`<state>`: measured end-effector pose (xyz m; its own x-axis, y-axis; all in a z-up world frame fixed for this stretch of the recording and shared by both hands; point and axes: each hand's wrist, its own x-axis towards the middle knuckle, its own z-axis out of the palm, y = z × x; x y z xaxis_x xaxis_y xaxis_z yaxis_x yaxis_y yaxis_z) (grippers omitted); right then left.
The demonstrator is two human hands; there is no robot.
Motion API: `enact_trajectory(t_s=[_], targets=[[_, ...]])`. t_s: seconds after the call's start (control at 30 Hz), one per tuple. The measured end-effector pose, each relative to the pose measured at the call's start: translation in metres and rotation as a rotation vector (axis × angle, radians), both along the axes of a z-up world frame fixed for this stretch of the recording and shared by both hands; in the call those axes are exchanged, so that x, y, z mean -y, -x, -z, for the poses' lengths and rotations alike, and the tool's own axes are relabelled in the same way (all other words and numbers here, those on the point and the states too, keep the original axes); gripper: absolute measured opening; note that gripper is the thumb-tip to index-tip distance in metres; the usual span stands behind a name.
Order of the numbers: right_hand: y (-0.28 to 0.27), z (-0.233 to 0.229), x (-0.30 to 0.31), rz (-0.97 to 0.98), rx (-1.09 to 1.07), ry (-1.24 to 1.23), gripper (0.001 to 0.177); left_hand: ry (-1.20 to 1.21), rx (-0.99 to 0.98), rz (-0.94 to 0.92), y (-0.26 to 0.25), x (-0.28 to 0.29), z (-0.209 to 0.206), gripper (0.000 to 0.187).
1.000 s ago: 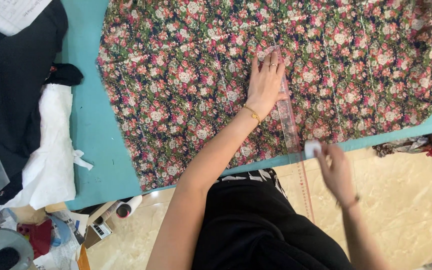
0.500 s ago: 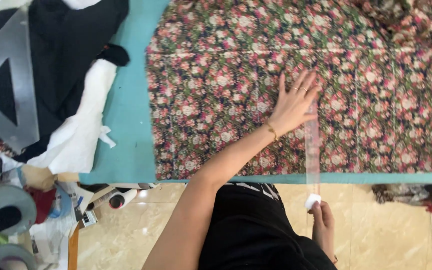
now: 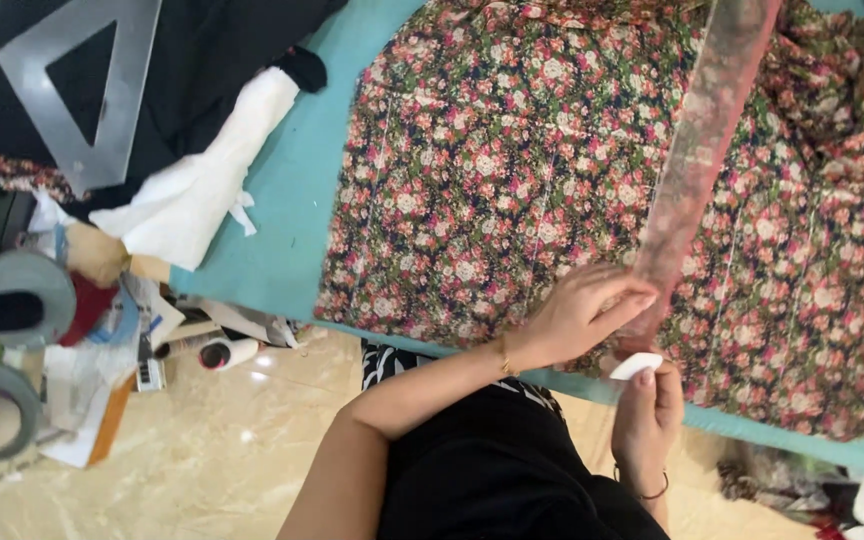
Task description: The person marks a floral fabric with chalk using a ruler and a paper pattern. They then use shears to cut the fabric along the marked lines and remove the cut piece.
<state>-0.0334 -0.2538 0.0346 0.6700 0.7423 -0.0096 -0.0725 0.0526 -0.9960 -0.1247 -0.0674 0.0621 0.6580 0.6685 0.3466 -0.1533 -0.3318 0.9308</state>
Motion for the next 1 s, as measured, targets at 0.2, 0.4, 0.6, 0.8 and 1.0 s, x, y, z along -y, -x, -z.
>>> enact_trajectory(t_s=[0.2,0.4,0.6,0.8,1.0], targets=[[-0.031,-0.01,0.002,-0.295,0.178,0.023,0.023,0.083,0.123,-0.163,0.007,0.033,-0.015,0.026],[-0.052,-0.025,0.005,-0.559,0.138,0.062,0.017,0.47,0.571,-0.345,0.021,0.032,-0.007,0.017],[-0.089,0.004,0.01,-0.673,0.13,0.229,0.017,0.353,0.348,-0.82,0.128,0.038,-0.025,0.024],[-0.09,-0.006,-0.005,-0.811,0.13,0.229,0.016,0.325,-0.259,-1.069,0.122,0.119,0.037,0.02],[-0.094,-0.008,-0.014,-0.891,0.236,0.289,0.017,0.599,-0.3,-1.01,0.077,0.175,0.072,0.024]])
